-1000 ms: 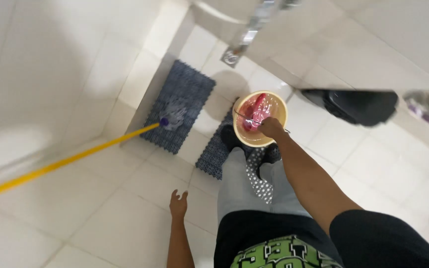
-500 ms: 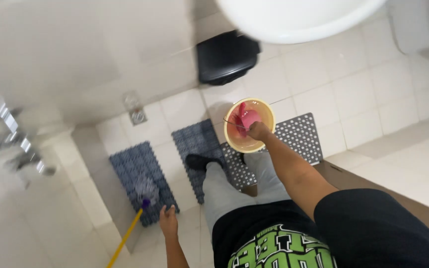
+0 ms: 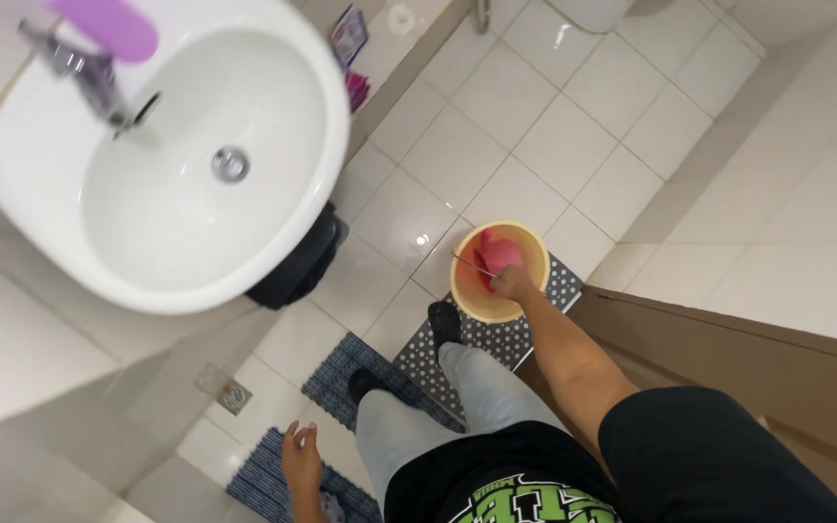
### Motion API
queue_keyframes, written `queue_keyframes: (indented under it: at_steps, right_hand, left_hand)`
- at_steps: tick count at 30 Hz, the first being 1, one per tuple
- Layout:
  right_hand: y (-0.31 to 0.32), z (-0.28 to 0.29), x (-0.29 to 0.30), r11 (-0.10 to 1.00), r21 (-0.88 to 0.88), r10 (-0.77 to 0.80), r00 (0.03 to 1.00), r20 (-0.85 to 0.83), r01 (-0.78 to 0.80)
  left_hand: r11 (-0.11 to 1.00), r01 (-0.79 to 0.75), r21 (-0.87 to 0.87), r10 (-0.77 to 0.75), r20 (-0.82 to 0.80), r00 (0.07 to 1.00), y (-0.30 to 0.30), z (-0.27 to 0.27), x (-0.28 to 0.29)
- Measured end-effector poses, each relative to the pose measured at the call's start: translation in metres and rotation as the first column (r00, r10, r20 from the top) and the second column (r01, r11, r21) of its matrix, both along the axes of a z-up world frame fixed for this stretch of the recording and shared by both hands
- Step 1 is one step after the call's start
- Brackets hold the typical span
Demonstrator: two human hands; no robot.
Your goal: Cleaning bathroom surfaces including the sink and shelf, and organizing supplies.
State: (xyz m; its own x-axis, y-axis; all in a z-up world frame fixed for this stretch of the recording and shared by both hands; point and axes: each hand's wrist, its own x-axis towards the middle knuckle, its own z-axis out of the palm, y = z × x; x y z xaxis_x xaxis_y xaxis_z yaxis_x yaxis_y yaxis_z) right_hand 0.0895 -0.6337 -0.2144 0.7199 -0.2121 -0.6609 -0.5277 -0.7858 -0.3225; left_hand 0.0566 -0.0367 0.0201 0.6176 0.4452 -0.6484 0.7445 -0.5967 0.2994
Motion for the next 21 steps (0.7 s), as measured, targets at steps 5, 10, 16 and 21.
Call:
queue_keyframes:
  at_steps: [5,10,16,21]
  right_hand:
    - [-0.091,-0.041,-0.05,0.918,-0.215,0.372,0.909,0.185,-0.332]
    - [-0.158,-0.028,-0.096,0.959,-0.175,0.236,0.97,0.064,-0.221]
    - [-0.196,-0.012,-0.15,0.981,-0.125,-0.163,0.981,-0.109,0.149]
    - [-0.208,0.06,-0.143,0.392,0.126,-0.911,0.403,-0.084,0.911]
  left_hand:
    - [0.991,0.122,0.056,-0.116,-0.099,0.988,-0.045,0.01,0.071]
    - [0.929,0.369,-0.025,-0.369,-0.099,0.924,-0.087,-0.024,0.126]
    - [0.864,0.425,-0.269,-0.469,-0.125,0.874,-0.191,-0.062,0.225]
    - [0.643,0.66,-0.389,-0.697,0.06,0.714,-0.35,-0.04,0.347]
